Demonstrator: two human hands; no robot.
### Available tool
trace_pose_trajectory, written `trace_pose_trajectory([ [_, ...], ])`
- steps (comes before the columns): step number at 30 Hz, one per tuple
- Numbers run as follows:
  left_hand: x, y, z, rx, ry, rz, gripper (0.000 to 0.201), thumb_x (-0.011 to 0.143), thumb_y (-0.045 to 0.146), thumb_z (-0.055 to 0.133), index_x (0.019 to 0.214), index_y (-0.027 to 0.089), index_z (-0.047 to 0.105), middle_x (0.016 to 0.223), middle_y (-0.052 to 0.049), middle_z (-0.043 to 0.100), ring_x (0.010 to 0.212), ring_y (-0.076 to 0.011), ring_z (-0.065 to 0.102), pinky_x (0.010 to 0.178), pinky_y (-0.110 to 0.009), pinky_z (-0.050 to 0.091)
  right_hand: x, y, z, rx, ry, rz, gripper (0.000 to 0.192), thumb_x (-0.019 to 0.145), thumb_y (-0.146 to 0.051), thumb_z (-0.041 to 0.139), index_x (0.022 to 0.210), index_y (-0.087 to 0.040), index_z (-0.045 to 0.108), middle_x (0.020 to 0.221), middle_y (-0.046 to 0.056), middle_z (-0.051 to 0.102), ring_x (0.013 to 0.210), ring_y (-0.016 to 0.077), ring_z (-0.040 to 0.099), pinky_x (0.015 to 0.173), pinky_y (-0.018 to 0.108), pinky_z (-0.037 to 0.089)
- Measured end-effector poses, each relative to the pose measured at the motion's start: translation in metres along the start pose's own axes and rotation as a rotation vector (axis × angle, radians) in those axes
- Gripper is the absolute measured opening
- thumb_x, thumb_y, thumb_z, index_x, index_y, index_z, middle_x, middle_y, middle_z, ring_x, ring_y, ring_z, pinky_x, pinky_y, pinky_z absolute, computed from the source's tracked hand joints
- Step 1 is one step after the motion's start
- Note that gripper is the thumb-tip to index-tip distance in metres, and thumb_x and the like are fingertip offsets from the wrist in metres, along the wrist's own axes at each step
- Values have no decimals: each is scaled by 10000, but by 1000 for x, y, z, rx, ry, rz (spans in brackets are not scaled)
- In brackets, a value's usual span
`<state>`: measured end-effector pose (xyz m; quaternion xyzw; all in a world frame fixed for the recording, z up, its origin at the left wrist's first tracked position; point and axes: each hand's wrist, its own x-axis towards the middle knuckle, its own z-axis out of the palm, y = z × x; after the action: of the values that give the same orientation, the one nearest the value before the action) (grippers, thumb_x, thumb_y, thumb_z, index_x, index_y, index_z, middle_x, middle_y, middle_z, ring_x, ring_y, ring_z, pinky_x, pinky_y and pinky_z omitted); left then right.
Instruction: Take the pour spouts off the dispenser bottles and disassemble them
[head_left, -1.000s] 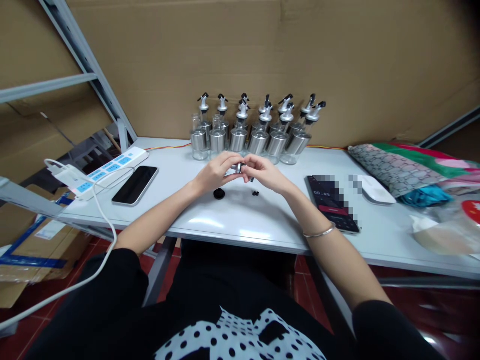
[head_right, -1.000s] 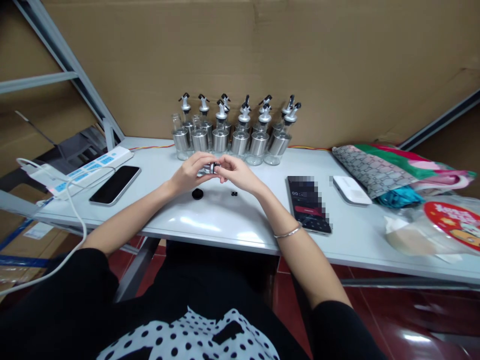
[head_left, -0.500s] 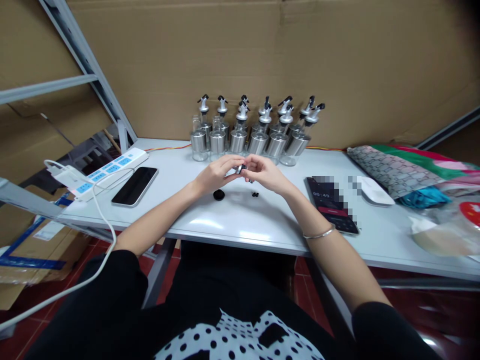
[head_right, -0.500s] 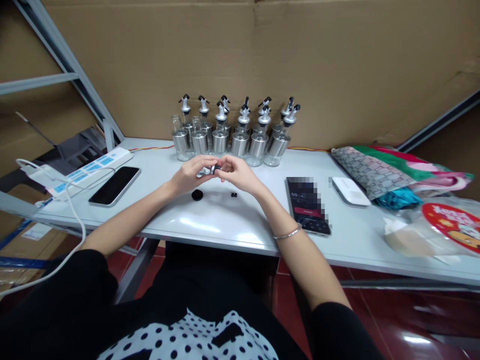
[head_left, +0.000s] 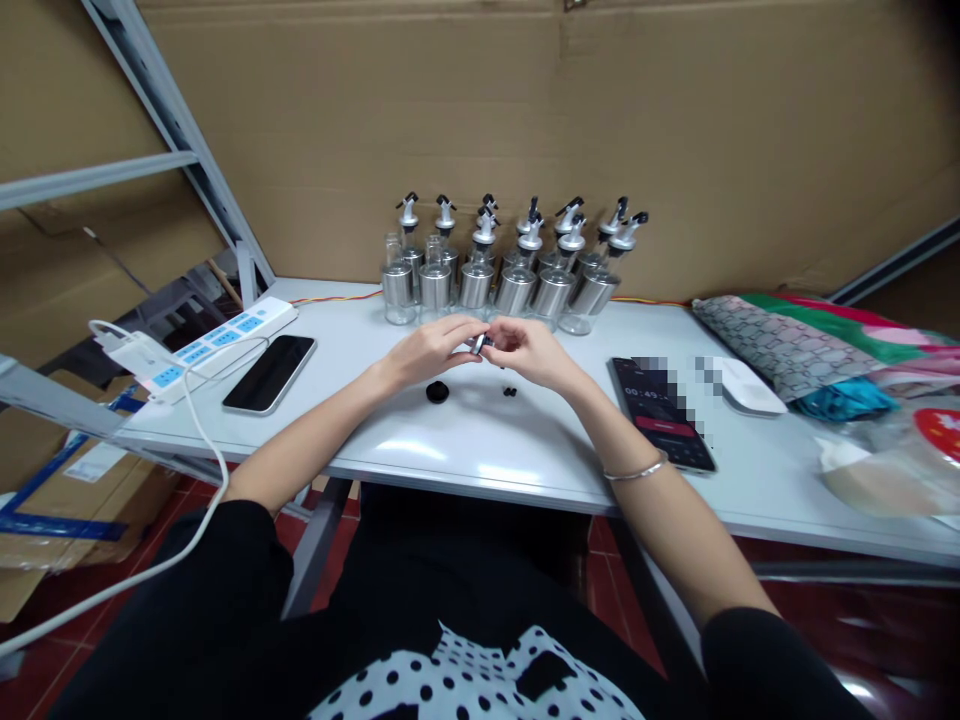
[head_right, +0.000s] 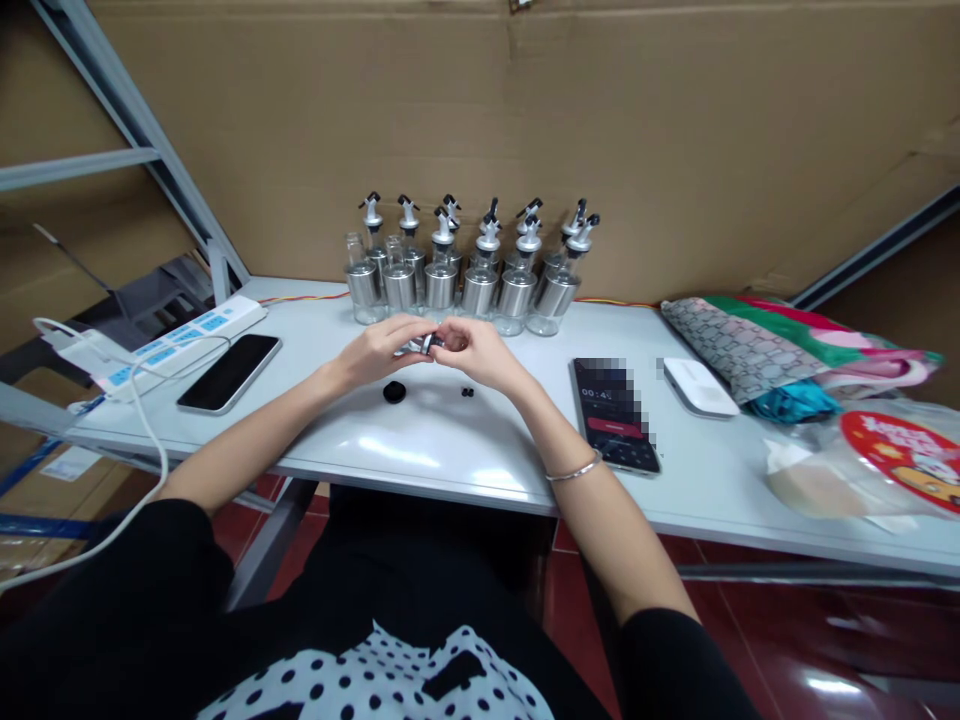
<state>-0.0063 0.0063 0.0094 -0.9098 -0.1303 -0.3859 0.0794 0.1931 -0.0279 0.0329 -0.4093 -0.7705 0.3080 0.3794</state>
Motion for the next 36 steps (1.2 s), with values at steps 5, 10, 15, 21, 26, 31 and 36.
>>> trace_pose_trajectory([
  [5, 1, -1, -3, -18, -74, -56, 388, 877, 296, 589, 1237, 166, 528, 1110, -120, 651, 1014, -188, 646, 874, -328, 548, -1, -4, 1, -105, 47, -54, 203, 672, -316, 583, 609, -195, 433, 547, -49, 438, 531, 82, 355, 506, 221, 282],
  [10, 3, -1, -7, -87, -85, -90, 387, 850, 271, 628, 1210, 151, 552, 1075, -122, 660, 962, -175, 661, 845, -299, 547, -1, 0, 4, -179, 70, -92, 216, 686, -319, 579, 615, -202, 413, 541, -45, 460, 535, 93, 369, 523, 225, 291],
  [15, 5, -5, -9, -168, -83, -120, 379, 825, 277, 658, 1170, 139, 583, 1045, -127, 673, 952, -179, 662, 833, -296, 539, 0, 4, 6, -228, 63, -137, 200, 708, -306, 569, 622, -206, 419, 554, -36, 486, 538, 102, 403, 546, 230, 315],
  [21, 7, -7, -10, -247, -81, -166, 384, 805, 351, 673, 1110, 123, 623, 970, -116, 695, 878, -169, 668, 772, -269, 534, 0, 3, 6, -336, 99, -217, 241, 728, -280, 553, 586, -210, 372, 546, -37, 416, 522, 105, 370, 541, 241, 283],
  [26, 8, -6, -11, -316, -99, -275, 409, 774, 425, 691, 1064, 138, 657, 923, -95, 706, 820, -162, 661, 708, -248, 517, 0, 6, 7, -396, 102, -264, 236, 742, -264, 556, 597, -213, 377, 557, -35, 402, 524, 111, 371, 539, 244, 275],
  [31, 11, -4, -15, -468, -134, -426, 434, 733, 450, 721, 1018, 126, 684, 863, -71, 704, 739, -138, 625, 641, -227, 475, -1, 7, 7, -496, 94, -399, 199, 796, -247, 547, 636, -206, 437, 607, -13, 463, 558, 120, 406, 563, 245, 302],
  [36, 12, -3, -16, -655, -181, -650, 456, 661, 401, 768, 991, 95, 693, 713, -20, 654, 618, -101, 543, 563, -212, 405, 0, 9, 7, -644, 138, -561, 113, 827, -203, 538, 715, -192, 525, 645, 6, 526, 612, 143, 456, 585, 253, 321],
])
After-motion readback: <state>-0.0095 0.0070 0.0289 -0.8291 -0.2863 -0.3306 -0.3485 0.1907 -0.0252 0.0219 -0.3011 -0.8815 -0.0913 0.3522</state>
